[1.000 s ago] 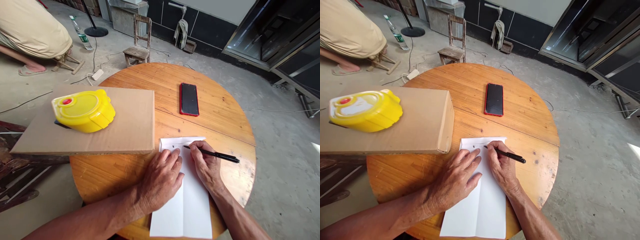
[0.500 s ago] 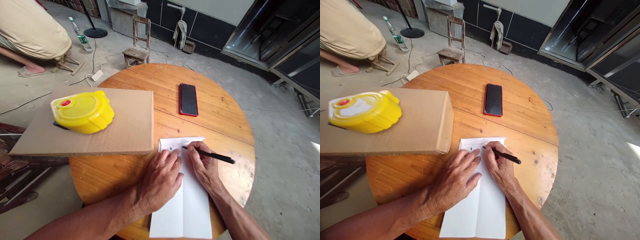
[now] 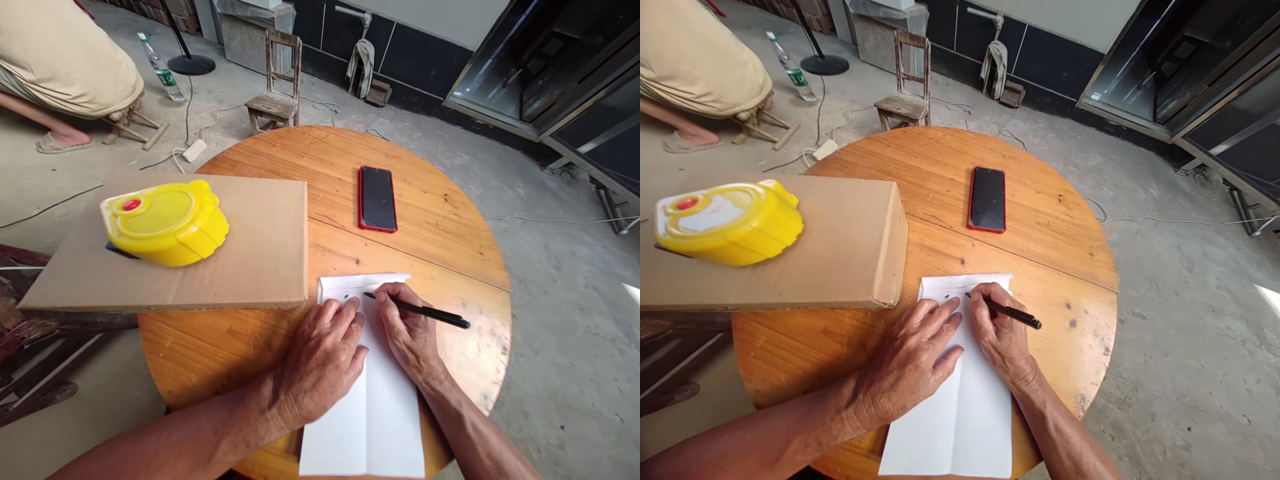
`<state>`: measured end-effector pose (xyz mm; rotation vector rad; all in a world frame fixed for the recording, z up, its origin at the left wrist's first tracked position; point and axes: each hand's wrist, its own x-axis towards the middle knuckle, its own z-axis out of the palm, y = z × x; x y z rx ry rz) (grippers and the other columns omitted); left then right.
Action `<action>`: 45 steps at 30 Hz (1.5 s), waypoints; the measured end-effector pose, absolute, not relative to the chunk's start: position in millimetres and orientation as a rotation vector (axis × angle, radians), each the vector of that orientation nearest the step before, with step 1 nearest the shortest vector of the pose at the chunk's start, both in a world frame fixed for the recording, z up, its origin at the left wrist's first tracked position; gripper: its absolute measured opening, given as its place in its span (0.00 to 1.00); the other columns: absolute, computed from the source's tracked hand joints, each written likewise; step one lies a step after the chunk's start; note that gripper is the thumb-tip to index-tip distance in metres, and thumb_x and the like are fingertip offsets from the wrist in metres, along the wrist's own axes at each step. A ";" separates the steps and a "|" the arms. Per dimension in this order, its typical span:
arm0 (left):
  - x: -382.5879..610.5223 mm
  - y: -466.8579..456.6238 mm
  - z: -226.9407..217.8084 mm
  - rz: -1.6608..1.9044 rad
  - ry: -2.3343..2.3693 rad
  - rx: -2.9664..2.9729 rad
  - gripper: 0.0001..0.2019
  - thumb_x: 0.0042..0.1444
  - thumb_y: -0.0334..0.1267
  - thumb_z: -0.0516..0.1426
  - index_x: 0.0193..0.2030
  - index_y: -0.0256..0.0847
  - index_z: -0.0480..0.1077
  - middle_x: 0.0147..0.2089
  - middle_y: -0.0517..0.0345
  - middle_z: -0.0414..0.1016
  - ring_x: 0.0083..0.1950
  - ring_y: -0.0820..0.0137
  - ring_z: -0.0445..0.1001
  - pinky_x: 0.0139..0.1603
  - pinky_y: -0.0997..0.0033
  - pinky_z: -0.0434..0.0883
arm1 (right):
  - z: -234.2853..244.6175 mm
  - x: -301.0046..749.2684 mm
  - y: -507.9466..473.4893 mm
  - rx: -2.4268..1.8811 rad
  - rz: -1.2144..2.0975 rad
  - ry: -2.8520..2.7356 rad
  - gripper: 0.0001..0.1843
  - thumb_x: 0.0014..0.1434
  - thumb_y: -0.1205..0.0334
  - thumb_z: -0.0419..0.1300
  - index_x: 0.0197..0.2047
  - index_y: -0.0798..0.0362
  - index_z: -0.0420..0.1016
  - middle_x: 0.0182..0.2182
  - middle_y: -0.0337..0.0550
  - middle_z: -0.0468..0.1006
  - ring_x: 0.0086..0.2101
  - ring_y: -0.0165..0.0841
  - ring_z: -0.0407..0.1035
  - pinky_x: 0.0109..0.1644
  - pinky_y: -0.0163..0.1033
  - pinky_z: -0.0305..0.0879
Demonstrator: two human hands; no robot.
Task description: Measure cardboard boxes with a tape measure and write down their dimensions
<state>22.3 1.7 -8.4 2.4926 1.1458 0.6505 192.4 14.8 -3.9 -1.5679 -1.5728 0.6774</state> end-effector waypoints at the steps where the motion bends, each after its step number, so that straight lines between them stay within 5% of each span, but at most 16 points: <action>1: 22.3 1.6 -8.3 0.648 1.146 2.491 0.14 0.60 0.32 0.57 0.52 0.32 0.71 0.60 0.47 0.70 0.51 0.57 0.67 0.54 0.54 0.71 | -3.8 192.0 15.1 -1.571 0.670 -1.576 0.09 0.66 0.62 0.54 0.33 0.51 0.69 0.21 0.32 0.62 0.22 0.26 0.55 0.28 0.34 0.56; 45: 21.5 2.4 -5.7 0.586 1.147 2.469 0.15 0.60 0.33 0.57 0.54 0.33 0.70 0.61 0.48 0.70 0.53 0.56 0.67 0.55 0.53 0.70 | -6.1 195.2 14.9 -1.551 0.747 -1.422 0.09 0.65 0.59 0.56 0.33 0.50 0.70 0.21 0.32 0.63 0.22 0.28 0.55 0.26 0.35 0.53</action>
